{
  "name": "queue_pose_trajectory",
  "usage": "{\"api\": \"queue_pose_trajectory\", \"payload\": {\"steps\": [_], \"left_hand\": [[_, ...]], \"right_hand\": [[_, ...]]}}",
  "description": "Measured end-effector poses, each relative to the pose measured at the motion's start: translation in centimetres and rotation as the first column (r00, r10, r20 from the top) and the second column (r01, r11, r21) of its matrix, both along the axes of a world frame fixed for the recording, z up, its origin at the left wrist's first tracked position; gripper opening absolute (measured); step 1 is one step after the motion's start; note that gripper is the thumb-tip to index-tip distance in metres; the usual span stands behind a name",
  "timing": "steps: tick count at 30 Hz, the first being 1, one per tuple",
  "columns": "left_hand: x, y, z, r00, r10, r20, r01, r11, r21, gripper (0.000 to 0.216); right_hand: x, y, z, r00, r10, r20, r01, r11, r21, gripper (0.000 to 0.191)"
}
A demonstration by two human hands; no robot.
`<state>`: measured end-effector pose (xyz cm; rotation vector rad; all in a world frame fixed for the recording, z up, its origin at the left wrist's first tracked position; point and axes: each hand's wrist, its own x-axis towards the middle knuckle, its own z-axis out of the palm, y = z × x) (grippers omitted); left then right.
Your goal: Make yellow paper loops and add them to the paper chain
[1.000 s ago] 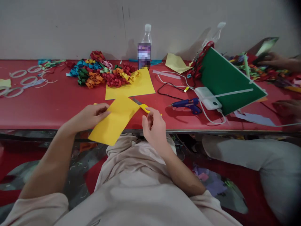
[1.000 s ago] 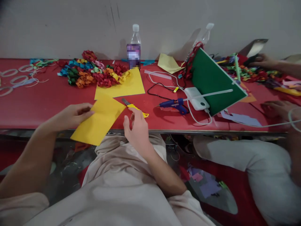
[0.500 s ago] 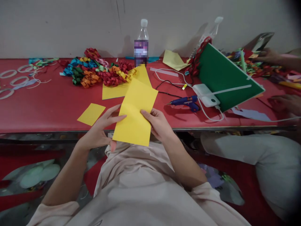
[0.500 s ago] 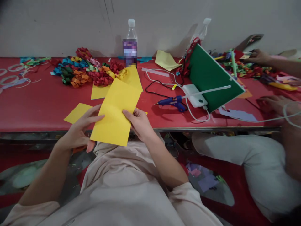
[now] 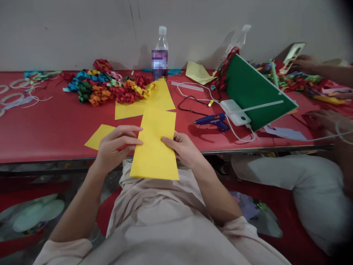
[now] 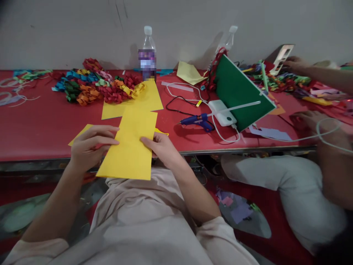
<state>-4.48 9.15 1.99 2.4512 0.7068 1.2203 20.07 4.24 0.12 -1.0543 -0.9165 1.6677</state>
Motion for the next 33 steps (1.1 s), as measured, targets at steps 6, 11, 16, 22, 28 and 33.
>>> {"api": "queue_pose_trajectory", "payload": {"steps": [6,11,16,22,28,33], "left_hand": [[2.8,-0.9,-0.4,0.961,0.155,0.231,-0.110,0.974,-0.198,0.018],[5.5,-1.5,-0.8,0.820,0.485,0.303,-0.392,0.862,-0.321,0.016],[6.3,-1.6,-0.9,0.845,0.432,0.315,-0.268,0.852,-0.449,0.051],[5.8,-1.2,0.6,0.886,0.397,0.240,-0.284,0.873,-0.397,0.050],[5.3,-0.9,1.3,0.950,0.261,0.172,-0.182,0.908,-0.376,0.028],[5.0,-0.8,1.2,0.961,0.248,0.124,-0.193,0.918,-0.346,0.025]], "right_hand": [[0.2,-0.1,-0.3,0.981,0.020,0.191,-0.065,0.971,0.231,0.046],[0.7,0.2,0.5,0.893,-0.287,0.345,0.119,0.892,0.435,0.069],[0.5,0.1,1.9,0.827,-0.422,0.370,0.126,0.782,0.611,0.070],[0.9,-0.3,1.9,0.823,-0.365,0.435,0.039,0.801,0.598,0.065],[2.5,0.0,2.0,0.831,-0.375,0.411,0.060,0.795,0.604,0.033],[3.0,-0.1,2.7,0.837,-0.365,0.407,0.037,0.780,0.624,0.028]]}}
